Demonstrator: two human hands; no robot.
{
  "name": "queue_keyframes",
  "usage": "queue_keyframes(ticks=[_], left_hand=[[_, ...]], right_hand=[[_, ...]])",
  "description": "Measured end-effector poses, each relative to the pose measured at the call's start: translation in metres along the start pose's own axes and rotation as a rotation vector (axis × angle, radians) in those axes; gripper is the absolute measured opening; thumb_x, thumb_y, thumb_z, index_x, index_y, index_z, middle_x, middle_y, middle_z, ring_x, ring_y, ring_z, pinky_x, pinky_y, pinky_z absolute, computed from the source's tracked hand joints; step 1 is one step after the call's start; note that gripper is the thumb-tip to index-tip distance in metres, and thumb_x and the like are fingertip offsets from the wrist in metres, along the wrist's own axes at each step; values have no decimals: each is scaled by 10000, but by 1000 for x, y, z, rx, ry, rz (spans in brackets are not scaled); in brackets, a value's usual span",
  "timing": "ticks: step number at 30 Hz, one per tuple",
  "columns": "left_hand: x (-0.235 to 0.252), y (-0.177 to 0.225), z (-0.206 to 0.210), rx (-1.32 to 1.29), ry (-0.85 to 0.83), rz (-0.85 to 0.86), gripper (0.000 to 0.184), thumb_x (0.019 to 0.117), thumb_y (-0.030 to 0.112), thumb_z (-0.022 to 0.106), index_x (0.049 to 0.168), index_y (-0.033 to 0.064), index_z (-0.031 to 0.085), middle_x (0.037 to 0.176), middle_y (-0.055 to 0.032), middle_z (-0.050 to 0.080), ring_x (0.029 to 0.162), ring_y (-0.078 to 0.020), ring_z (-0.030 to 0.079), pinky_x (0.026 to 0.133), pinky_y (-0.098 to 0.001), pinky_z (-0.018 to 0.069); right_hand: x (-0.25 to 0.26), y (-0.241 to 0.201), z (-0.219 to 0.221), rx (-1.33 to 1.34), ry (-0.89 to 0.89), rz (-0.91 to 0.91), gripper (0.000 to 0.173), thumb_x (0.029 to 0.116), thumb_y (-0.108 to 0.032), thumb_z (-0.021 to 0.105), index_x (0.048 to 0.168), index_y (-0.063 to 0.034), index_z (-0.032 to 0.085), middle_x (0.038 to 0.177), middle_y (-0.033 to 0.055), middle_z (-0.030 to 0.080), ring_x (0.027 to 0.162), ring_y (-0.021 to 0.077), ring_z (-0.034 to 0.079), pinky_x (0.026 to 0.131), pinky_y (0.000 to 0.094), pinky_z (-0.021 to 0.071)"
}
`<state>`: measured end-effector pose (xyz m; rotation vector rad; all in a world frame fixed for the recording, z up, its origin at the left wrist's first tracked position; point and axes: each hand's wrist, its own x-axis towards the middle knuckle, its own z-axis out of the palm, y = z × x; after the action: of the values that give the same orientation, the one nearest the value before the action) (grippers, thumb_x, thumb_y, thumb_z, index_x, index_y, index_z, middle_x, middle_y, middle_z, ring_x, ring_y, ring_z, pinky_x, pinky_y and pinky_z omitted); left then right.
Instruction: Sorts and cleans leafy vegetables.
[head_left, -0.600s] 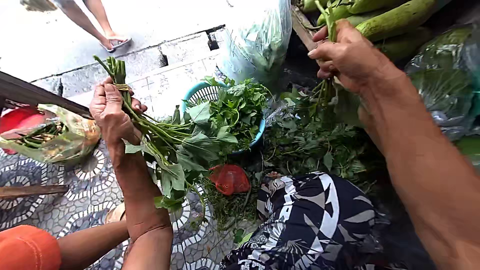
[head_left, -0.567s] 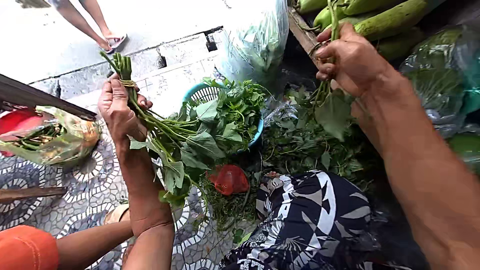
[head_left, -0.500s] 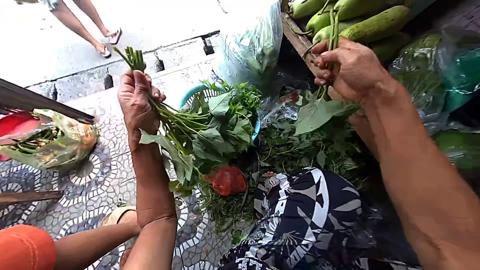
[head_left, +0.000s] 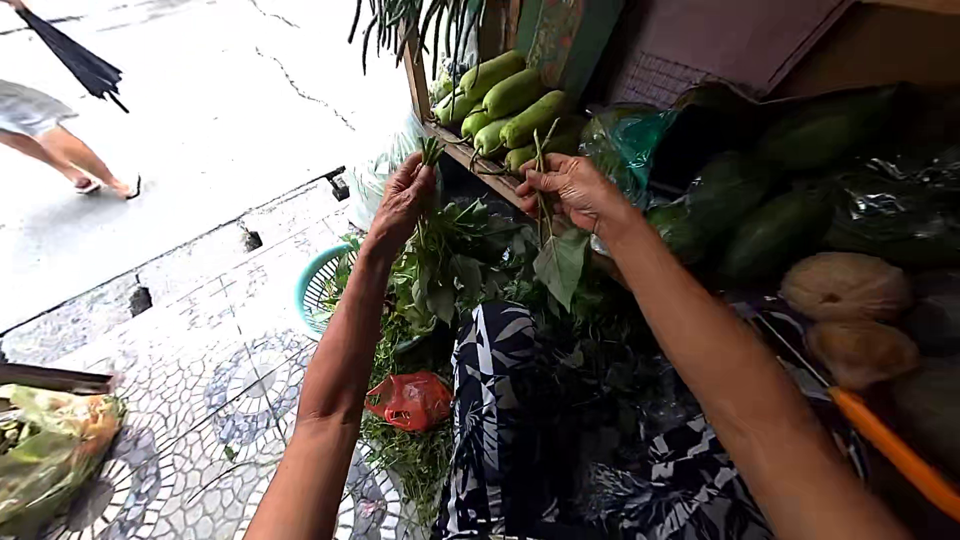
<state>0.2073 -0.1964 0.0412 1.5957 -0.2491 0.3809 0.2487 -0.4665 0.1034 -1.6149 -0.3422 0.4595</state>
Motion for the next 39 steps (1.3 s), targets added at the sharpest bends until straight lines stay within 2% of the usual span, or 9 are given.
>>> queue_keyframes(ticks=[3, 9, 13, 18, 23, 27, 31, 34, 39], left_hand=[[17, 11, 34, -148, -60, -16, 413, 1038, 54, 470, 1431, 66, 346, 986, 43, 608, 801, -27, 616, 776, -236, 554], [34, 28, 124, -106, -80, 12, 284, 1090, 124, 395, 1308, -7, 522, 993, -5, 670, 885, -86, 667, 844, -293, 571], [8, 1, 181, 34, -18, -39, 302, 1104, 177, 415, 1272, -30, 555, 983, -54, 659, 802, -101, 672, 761, -298, 596], [-27, -38, 210, -85, 158, -227, 288, 1120, 170, 369, 1260, -30, 522, 895, -7, 568, 699, -37, 581, 692, -202, 537], [-72, -109, 253, -195, 265, -575, 298, 1128, 204, 342, 1264, -10, 500, 883, -46, 584, 703, -87, 596, 678, -250, 548], [-131, -178, 287, 317, 245, -944, 455, 1119, 232, 377, 1492, -28, 382, 1352, -295, 577, 1240, -401, 591, 1046, -537, 473], [-193, -141, 323, 283, -71, -619, 425, 1112, 271, 424, 1476, 61, 360, 1288, -288, 586, 1108, -440, 627, 911, -591, 522], [-197, -78, 345, 38, -226, -494, 401, 1097, 275, 458, 1463, 128, 386, 1217, -204, 614, 997, -316, 646, 822, -500, 546], [-159, -88, 385, -202, -109, -492, 445, 1052, 214, 491, 1409, -46, 442, 1201, -218, 622, 1040, -225, 625, 926, -413, 524]], right_hand=[[-48, -6, -14, 9, 95, -18, 156, 1049, -137, 573, 1166, -38, 541, 783, 22, 708, 553, 70, 643, 519, 206, 545], [-107, 25, -63, 117, 367, -194, 195, 1060, -142, 559, 1170, -24, 668, 720, -52, 629, 519, -10, 528, 485, 138, 459], [-130, 70, -83, 268, 361, -183, 274, 1093, -59, 398, 1292, -2, 578, 796, -25, 608, 617, 41, 575, 595, 193, 524], [-182, 90, -101, 345, 470, -283, 155, 1097, -71, 365, 1185, -67, 492, 843, -19, 622, 621, 92, 658, 611, 277, 624], [-196, 120, -110, 461, 405, -286, 192, 1111, -120, 269, 1149, -146, 456, 739, -62, 593, 506, 27, 538, 471, 175, 502], [-181, 162, -87, 328, 349, -82, 242, 1092, -102, 344, 1243, -46, 524, 720, -57, 554, 519, 24, 525, 494, 183, 499], [-186, 151, -93, 248, 308, -129, 206, 1060, -85, 347, 1153, -54, 528, 713, -62, 593, 609, 72, 642, 648, 281, 615], [-198, 129, -105, 277, 349, -254, 189, 1072, -114, 326, 1122, -139, 507, 700, -92, 617, 554, 54, 630, 548, 239, 598], [-211, 120, -107, 365, 263, -292, 266, 1099, -147, 253, 1158, -179, 510, 663, -112, 555, 482, 24, 530, 464, 196, 517]])
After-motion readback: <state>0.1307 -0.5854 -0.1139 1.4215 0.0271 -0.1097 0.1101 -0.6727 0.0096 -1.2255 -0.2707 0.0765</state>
